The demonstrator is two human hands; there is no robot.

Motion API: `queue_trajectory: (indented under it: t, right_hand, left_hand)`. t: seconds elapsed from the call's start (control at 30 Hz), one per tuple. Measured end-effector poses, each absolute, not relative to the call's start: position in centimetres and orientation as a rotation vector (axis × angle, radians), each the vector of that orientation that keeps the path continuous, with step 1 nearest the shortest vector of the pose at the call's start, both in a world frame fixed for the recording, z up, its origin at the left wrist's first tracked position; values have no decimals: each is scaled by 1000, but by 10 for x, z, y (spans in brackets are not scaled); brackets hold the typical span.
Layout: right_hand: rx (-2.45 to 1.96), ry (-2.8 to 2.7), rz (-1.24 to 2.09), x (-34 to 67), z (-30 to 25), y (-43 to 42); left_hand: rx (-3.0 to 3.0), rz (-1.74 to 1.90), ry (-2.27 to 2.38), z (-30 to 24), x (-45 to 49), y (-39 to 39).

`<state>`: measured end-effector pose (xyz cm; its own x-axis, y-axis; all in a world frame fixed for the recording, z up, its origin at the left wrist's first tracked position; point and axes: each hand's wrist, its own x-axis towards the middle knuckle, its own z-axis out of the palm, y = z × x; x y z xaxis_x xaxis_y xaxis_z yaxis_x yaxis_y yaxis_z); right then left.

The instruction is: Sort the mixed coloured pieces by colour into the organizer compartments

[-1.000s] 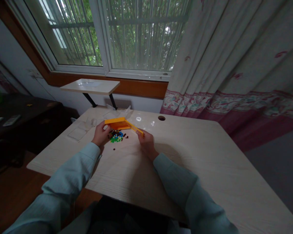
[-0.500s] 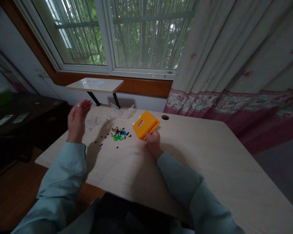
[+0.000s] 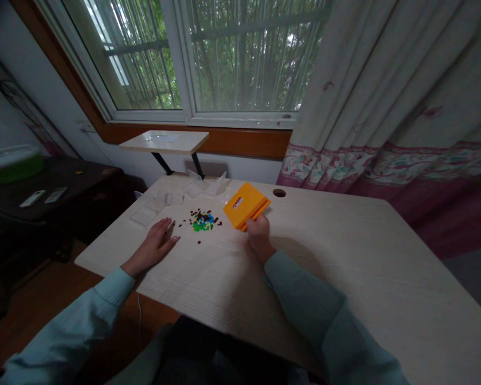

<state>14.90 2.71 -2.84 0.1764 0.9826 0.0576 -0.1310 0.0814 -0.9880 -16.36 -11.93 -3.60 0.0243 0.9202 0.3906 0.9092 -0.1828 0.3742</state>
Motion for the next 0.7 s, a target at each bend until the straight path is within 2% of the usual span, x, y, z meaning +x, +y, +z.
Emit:
queue_trajectory:
  t: [0.47,0.7]
  right_hand:
    - [-1159,-1058,1085,150,-29,29]
    - [-1144,-1075,1146,151,-28,26]
  left_hand:
    - [2234,798,2103,-37,-110,-46]
    - [2259,865,1954,-26,-98,-17]
